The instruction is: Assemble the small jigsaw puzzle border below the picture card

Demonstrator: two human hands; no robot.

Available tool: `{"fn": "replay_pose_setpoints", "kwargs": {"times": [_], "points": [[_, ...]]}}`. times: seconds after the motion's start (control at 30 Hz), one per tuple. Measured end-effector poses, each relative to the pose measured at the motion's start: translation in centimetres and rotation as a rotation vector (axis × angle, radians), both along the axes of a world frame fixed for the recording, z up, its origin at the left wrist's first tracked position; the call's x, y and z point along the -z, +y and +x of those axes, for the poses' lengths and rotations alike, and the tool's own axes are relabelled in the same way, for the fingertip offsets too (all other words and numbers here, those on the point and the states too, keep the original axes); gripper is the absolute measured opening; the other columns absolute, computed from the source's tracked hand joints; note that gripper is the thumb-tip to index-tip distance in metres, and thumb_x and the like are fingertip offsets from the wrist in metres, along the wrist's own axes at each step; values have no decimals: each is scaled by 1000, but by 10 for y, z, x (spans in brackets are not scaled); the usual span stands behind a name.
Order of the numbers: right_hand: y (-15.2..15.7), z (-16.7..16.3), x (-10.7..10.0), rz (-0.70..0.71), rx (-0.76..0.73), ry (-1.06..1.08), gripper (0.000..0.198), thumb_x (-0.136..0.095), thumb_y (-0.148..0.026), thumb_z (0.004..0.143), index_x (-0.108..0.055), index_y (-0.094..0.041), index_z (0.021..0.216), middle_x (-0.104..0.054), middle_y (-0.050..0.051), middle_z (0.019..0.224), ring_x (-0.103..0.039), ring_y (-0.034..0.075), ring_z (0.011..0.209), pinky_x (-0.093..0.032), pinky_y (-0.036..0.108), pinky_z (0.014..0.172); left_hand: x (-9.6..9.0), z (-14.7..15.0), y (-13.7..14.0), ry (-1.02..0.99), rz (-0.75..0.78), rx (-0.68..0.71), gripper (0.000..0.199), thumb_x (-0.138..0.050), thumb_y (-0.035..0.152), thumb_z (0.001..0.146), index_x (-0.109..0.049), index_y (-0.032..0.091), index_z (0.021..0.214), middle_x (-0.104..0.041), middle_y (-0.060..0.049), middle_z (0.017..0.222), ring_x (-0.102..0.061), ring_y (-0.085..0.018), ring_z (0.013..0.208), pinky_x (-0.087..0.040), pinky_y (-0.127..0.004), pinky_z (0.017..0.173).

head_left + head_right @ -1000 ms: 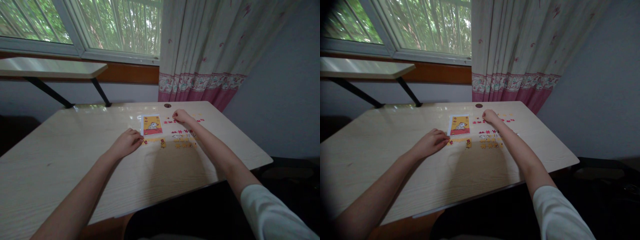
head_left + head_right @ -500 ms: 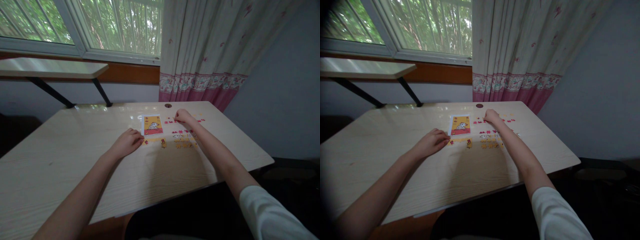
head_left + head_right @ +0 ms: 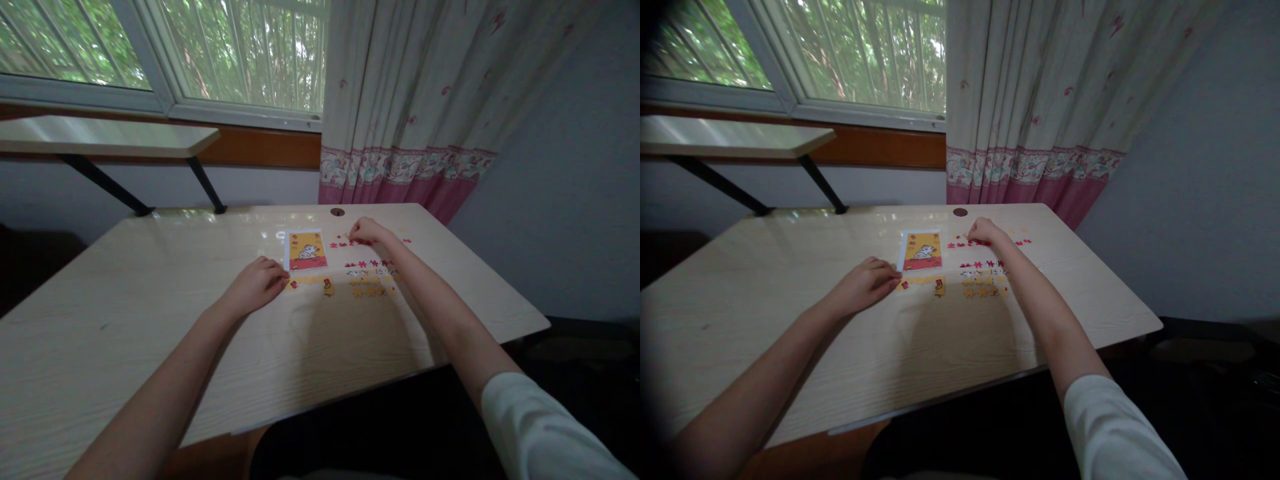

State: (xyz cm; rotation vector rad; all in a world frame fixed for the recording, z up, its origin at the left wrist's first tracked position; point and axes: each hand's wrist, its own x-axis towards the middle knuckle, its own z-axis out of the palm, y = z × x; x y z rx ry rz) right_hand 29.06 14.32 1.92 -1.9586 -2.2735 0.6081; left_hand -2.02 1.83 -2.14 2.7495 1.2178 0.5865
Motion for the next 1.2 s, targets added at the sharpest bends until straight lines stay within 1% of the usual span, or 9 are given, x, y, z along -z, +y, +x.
{"fn": "replay_pose_setpoints", "kwargs": {"times": [0.13,0.2,0.27,0.4,0.47,0.53,0.73,1.03,1.2], "points": [[-21,3,-5,80,-101,101,16,-61,-22,78,-70,-10,82,-68,7,71,-51,8,54,-38,20,53,-4,3,-3,-95,-2,-23,23,-51,31,88,-70,18,92,-68,-9,89,-58,-22,86,-45,-39,81],[-44,1,-7,163,-221,200,15,-64,-25,76,-69,-11,79,-67,6,74,-54,10,61,-38,20,56,-7,11,-8,-179,-5,-32,22,-52,31,87,-69,18,90,-68,-9,88,-58,-22,85,-46,-38,79],[-72,-5,-5,125,-354,282,17,-63,-29,78,-68,-13,82,-67,4,72,-54,10,62,-37,21,57,-10,24,-16,-266,-34,-17,20,-52,30,87,-68,18,89,-68,-8,86,-58,-20,83,-47,-35,77],[-122,-19,6,130,-513,335,8,-66,-24,76,-66,-16,78,-66,1,74,-55,10,66,-38,21,62,-9,55,-34,-389,-81,106,12,-56,24,85,-66,18,82,-66,-5,79,-59,-16,76,-48,-29,70],[-134,-24,13,189,-570,379,6,-65,-23,77,-65,-17,77,-66,1,75,-55,10,68,-38,22,64,-7,66,-40,-429,-62,151,10,-58,23,84,-64,18,78,-65,-3,75,-58,-15,71,-47,-26,65],[-139,-27,19,249,-600,427,6,-65,-23,78,-64,-17,77,-66,1,75,-55,10,68,-38,22,65,-6,73,-44,-444,-48,137,9,-58,20,83,-62,18,75,-62,-2,70,-56,-13,66,-45,-24,61],[-141,-29,29,304,-587,500,6,-66,-22,77,-63,-17,75,-65,-1,70,-52,9,62,-37,21,61,-7,72,-44,-440,12,74,11,-59,19,82,-57,17,71,-59,-1,68,-53,-12,63,-42,-23,58],[-146,-30,33,325,-433,669,13,-66,-29,78,-62,-17,74,-61,-3,66,-45,7,57,-34,21,55,-5,71,-42,-409,33,79,11,-56,19,84,-58,17,73,-61,-2,69,-54,-13,64,-43,-24,59],[-147,-31,32,332,-376,677,15,-65,-32,79,-61,-17,75,-58,-3,65,-43,7,57,-33,21,54,-7,71,-42,-445,16,31,12,-55,19,84,-59,17,73,-61,-2,69,-55,-13,63,-43,-24,59]]}}
